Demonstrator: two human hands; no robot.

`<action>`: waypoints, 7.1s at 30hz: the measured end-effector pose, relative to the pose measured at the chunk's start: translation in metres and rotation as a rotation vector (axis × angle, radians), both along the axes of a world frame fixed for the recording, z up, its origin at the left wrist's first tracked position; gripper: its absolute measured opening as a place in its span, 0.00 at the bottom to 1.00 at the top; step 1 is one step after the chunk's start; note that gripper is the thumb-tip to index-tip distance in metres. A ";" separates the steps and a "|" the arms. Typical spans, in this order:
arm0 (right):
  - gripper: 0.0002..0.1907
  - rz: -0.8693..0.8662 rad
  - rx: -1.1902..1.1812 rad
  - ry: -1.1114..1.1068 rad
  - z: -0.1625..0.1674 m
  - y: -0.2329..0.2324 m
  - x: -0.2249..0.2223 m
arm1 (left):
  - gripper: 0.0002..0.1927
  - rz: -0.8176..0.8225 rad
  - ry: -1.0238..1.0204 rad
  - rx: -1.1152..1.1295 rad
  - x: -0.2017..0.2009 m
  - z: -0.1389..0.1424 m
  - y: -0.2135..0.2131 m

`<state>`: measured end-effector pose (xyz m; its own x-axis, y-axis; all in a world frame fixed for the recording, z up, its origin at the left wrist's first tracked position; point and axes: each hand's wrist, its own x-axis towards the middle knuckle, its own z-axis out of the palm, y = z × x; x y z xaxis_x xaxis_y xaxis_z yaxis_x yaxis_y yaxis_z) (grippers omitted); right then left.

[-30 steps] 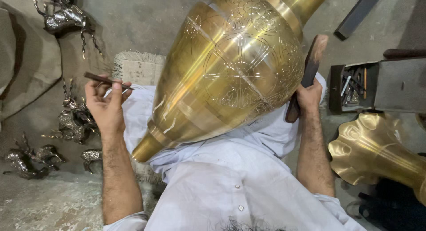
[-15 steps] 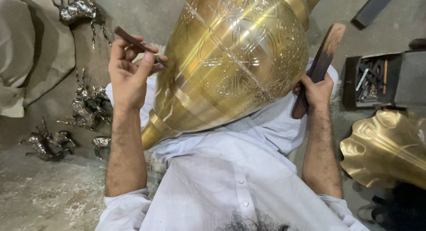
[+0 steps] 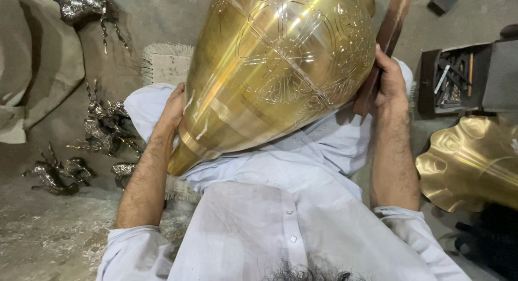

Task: The person sits on the floor with a large brass vase on their lap and engraves decorative patterns into its surface, holding a chisel against the metal and striking it with a wooden mallet. They reposition the chisel repeatedly to work on different parts of the pre-drawn design.

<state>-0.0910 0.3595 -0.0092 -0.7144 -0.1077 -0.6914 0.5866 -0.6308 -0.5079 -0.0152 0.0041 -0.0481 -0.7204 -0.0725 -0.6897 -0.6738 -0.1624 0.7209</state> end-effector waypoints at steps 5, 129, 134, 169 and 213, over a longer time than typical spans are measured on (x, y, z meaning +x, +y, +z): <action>0.20 0.135 0.189 0.149 0.018 -0.008 0.001 | 0.22 0.034 -0.067 0.064 0.007 0.006 0.000; 0.18 0.030 1.591 0.670 0.008 0.010 0.141 | 0.23 -1.628 1.305 -0.020 -0.153 0.101 0.095; 0.19 0.124 1.876 0.718 0.010 0.005 0.145 | 0.22 -1.694 1.300 -0.026 -0.156 0.100 0.099; 0.18 -0.155 1.276 0.626 0.007 -0.019 0.159 | 0.17 -1.827 1.328 -0.006 -0.160 0.109 0.104; 0.15 0.094 1.265 0.744 0.032 0.017 0.120 | 0.19 -1.451 1.377 0.126 -0.153 0.085 0.066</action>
